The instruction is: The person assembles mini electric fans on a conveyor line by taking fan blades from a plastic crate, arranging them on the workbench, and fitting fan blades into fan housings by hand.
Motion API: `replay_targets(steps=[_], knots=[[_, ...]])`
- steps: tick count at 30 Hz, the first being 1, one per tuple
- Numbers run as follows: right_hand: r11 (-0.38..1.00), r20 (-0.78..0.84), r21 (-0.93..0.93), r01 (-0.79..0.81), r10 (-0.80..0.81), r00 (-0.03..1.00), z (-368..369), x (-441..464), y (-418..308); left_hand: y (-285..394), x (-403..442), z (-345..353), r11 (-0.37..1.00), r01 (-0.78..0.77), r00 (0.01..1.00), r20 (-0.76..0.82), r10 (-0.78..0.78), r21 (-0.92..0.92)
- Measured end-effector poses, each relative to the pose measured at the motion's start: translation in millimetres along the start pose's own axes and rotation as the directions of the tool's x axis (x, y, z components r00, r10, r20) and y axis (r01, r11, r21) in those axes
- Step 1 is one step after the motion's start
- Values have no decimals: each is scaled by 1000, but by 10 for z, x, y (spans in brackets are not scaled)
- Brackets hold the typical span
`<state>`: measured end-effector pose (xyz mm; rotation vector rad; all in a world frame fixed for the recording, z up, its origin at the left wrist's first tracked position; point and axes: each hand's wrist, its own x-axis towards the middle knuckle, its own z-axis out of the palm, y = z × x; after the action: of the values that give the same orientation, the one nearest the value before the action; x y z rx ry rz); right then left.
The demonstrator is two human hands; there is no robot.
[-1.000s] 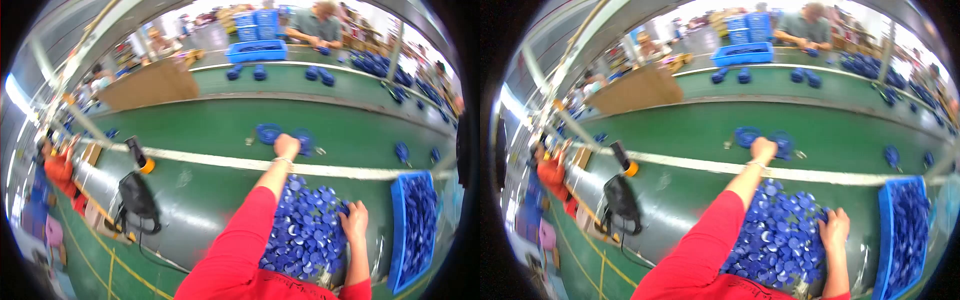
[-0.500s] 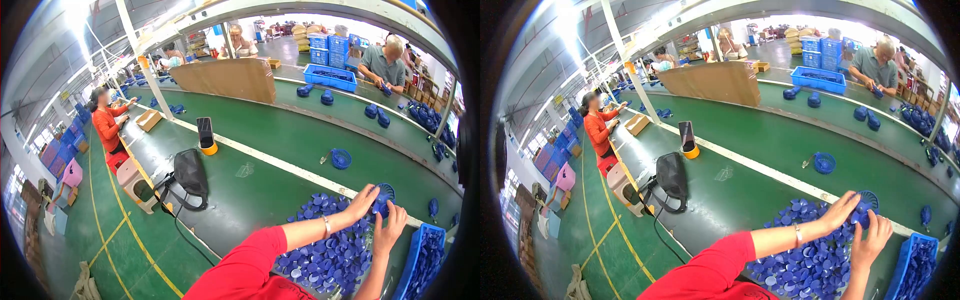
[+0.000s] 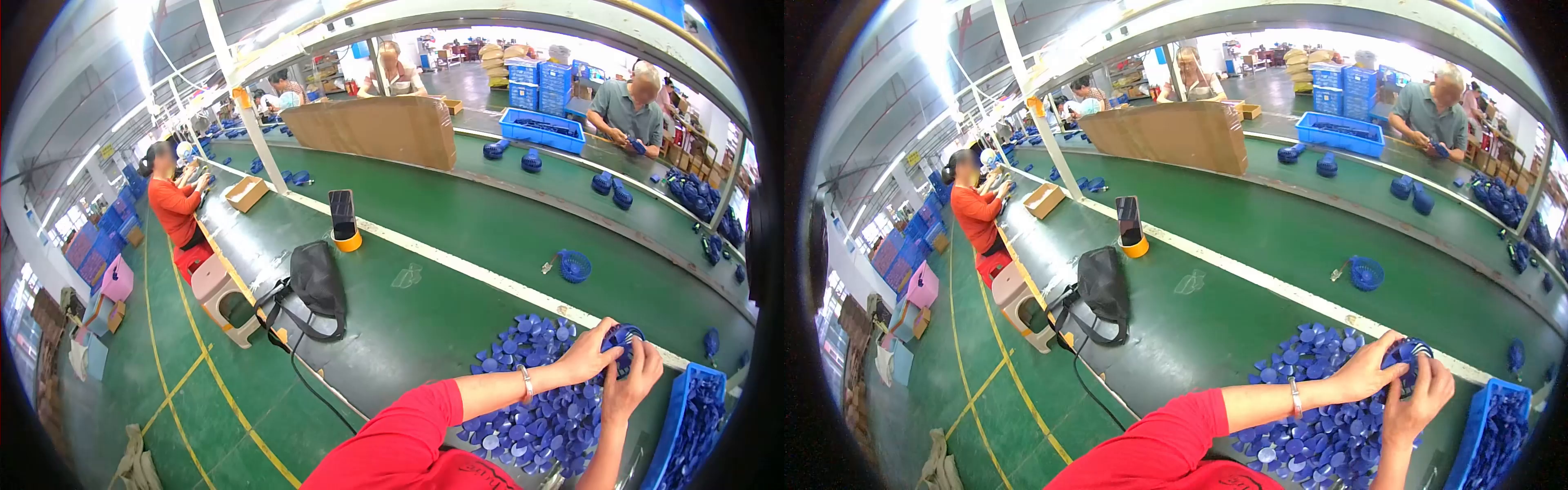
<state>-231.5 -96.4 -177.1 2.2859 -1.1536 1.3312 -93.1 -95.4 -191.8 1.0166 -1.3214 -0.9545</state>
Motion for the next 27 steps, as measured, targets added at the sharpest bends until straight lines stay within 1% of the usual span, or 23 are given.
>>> replay_targets(steps=[2,3,4,5,6,7,8,10,12,14,16,17,18,19,20,21,22,23,24,25,26,27], knots=[[996,-78,31,-87,89,993,-24,74,-47,21,11,-40,999,-7,999,40,9,-42],[990,-113,49,-133,138,984,-26,88,-59,23,8,-34,996,-35,999,19,37,-79],[931,22,241,-274,277,961,-3,64,-12,23,5,-39,997,-55,998,26,56,-50],[815,178,400,-420,381,907,34,25,94,27,1,-47,997,-74,997,35,75,-21],[650,346,511,-562,443,827,51,14,169,28,-9,-44,996,-92,995,47,92,3],[504,497,571,-648,416,761,72,23,227,15,-25,-34,996,-83,996,39,81,43],[465,539,596,-654,372,756,70,6,260,-39,-26,-20,995,-74,997,26,72,74],[537,537,489,-687,435,722,103,-50,228,6,-40,-36,994,-3,999,32,0,107],[719,393,328,-612,486,781,103,-94,114,4,-47,-12,985,42,999,-2,-42,168],[736,315,328,-592,506,803,184,-161,141,-53,2,43,981,100,995,-16,-99,169],[768,277,270,-581,516,810,210,-131,190,-185,92,116,988,124,992,-22,-123,94],[755,322,235,-612,534,782,221,-72,244,-261,153,142,988,53,998,-39,-48,142],[741,367,202,-641,549,750,238,-3,327,-296,231,164,993,59,998,-23,-57,102],[727,381,208,-654,556,739,274,51,451,-360,348,183,992,44,999,-4,-44,114],[712,393,215,-668,563,727,334,107,601,-283,496,154,976,68,994,66,-83,208],[700,355,302,-647,547,758,431,159,785,-477,712,155,981,-100,992,93,86,168],[685,315,379,-622,537,783,508,192,992,-587,900,152,994,-90,994,69,85,70],[506,344,475,-720,646,681,540,234,1179,-553,1107,33,909,-190,982,84,170,371],[307,378,558,-771,733,566,544,232,1359,-249,1160,-5,934,8,999,36,-22,356],[310,351,519,-796,772,530,520,189,1553,-447,1363,-98,909,53,998,-37,-41,412],[310,323,483,-819,806,496,448,115,1705,-743,1539,-265,893,101,995,-57,-84,438],[439,291,273,-856,810,509,323,17,1793,-977,1668,-404,820,189,982,-114,-151,540]])
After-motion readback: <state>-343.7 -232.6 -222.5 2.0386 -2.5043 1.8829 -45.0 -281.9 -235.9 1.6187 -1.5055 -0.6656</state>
